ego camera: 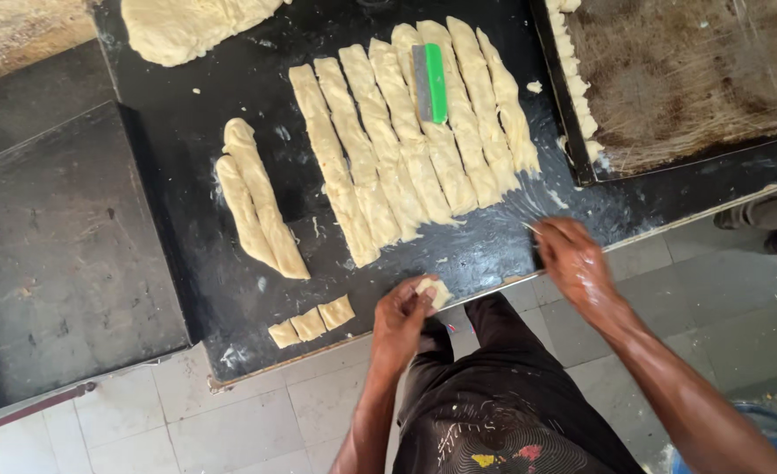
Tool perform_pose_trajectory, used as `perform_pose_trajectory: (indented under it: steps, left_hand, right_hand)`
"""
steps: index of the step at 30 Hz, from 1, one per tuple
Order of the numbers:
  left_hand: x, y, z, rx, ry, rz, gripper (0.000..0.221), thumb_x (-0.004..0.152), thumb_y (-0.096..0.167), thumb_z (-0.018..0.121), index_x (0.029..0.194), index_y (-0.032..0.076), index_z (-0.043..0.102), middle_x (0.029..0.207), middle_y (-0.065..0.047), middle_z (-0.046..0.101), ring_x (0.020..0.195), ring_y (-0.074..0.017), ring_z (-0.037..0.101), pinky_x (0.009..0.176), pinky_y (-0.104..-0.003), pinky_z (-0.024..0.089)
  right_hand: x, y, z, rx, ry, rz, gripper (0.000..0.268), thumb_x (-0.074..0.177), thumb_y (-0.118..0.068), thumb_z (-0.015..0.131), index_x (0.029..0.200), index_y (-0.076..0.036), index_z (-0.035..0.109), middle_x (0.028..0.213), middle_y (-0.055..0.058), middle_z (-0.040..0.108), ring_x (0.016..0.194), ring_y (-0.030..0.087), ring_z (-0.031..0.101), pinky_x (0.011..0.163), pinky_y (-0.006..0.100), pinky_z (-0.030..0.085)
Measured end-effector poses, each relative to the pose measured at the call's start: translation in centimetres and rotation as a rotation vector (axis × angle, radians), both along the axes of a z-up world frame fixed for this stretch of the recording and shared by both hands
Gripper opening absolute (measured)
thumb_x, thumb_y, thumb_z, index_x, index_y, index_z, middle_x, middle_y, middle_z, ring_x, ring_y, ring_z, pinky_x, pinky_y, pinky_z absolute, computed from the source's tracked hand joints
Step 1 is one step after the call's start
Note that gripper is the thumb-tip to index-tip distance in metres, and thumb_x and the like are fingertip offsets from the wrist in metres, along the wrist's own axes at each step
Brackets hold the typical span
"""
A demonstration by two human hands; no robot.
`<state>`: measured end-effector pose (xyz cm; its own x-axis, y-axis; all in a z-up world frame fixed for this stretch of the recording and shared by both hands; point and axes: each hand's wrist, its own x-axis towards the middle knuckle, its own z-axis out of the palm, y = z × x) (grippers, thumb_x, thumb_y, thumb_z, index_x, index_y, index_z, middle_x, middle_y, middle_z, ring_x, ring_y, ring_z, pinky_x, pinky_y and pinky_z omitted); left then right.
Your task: The person cuts long strips of dough into smaller portions using a green plastic scraper and places the portions onto a metal baking sheet.
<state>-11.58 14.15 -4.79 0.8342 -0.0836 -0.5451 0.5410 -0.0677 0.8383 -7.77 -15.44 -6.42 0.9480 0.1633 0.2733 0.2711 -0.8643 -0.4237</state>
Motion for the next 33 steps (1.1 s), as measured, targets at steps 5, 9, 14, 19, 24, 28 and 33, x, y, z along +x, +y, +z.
perform_pose_trajectory:
  steps: [5,9,14,19,24,28,33]
  left_hand:
    - [1.2,0.6,-1.9,0.105,-0.351,-0.128,0.027,0.098,0.017,0.075,0.120,0.002,0.075,0.088,-0.010,0.076,0.073,-0.0127,0.069,0.068,-0.029,0.058]
    - [1.1,-0.2,-1.1,-0.091,-0.334,-0.379,0.037,0.095,0.003,0.067,0.132,0.002,0.074,0.103,-0.010,0.082,0.090,-0.0104,0.071,0.081,-0.029,0.060]
    - [1.1,0.7,1.0,-0.179,-0.183,-0.405,0.058,0.089,0.001,0.073,0.144,0.003,0.053,0.115,-0.012,0.073,0.102,-0.0141,0.068,0.092,-0.030,0.056]
    - [0.6,1.0,-1.2,-0.565,-0.060,-0.161,0.042,0.100,-0.002,0.055,0.141,-0.006,0.060,0.128,-0.023,0.069,0.111,-0.0250,0.070,0.098,-0.037,0.059]
    - [-0.7,1.1,-0.3,-0.587,-0.090,-0.178,0.041,0.107,-0.002,0.049,0.147,0.000,0.056,0.141,-0.016,0.063,0.121,-0.0170,0.066,0.106,-0.033,0.058]
    - [-0.3,-0.3,1.9,-0.499,-0.409,-0.139,0.031,0.098,-0.007,0.060,0.129,-0.002,0.064,0.140,-0.012,0.053,0.114,-0.0204,0.066,0.095,-0.036,0.056]
    - [1.9,-2.2,4.1,0.268,-0.771,-0.173,0.041,0.087,0.007,0.079,0.126,-0.002,0.072,0.112,-0.018,0.076,0.101,-0.0213,0.069,0.086,-0.037,0.057]
  right_hand:
    - [-4.7,2.2,4.9,0.549,0.572,-0.083,0.034,0.092,0.001,0.068,0.124,-0.009,0.072,0.109,0.005,0.078,0.095,0.018,0.074,0.079,0.030,0.061]
    - [-4.4,7.9,5.2,0.793,0.658,0.033,0.042,0.082,-0.002,0.075,0.122,-0.009,0.066,0.103,0.002,0.066,0.095,0.011,0.068,0.076,0.027,0.061]
    - [-1.5,7.9,4.9,0.507,0.779,0.181,0.019,0.089,-0.009,0.085,0.107,-0.007,0.080,0.097,0.006,0.072,0.078,0.017,0.062,0.070,0.036,0.054]
    - [-4.0,10.3,5.3,0.069,0.120,0.461,0.044,0.079,-0.009,0.078,0.122,-0.008,0.071,0.112,0.010,0.067,0.097,0.023,0.061,0.078,0.033,0.057]
    - [-3.4,9.6,5.9,0.393,0.156,0.398,0.036,0.082,-0.010,0.081,0.115,-0.013,0.068,0.107,0.003,0.066,0.098,0.019,0.063,0.080,0.030,0.058]
    - [0.0,7.2,5.9,0.963,0.794,0.131,0.034,0.079,-0.003,0.079,0.111,-0.010,0.070,0.103,0.004,0.072,0.090,0.014,0.069,0.080,0.028,0.059]
    - [1.6,5.8,5.3,0.741,0.817,0.249,0.014,0.086,-0.001,0.077,0.099,-0.005,0.079,0.093,0.006,0.074,0.075,0.012,0.062,0.065,0.026,0.052]
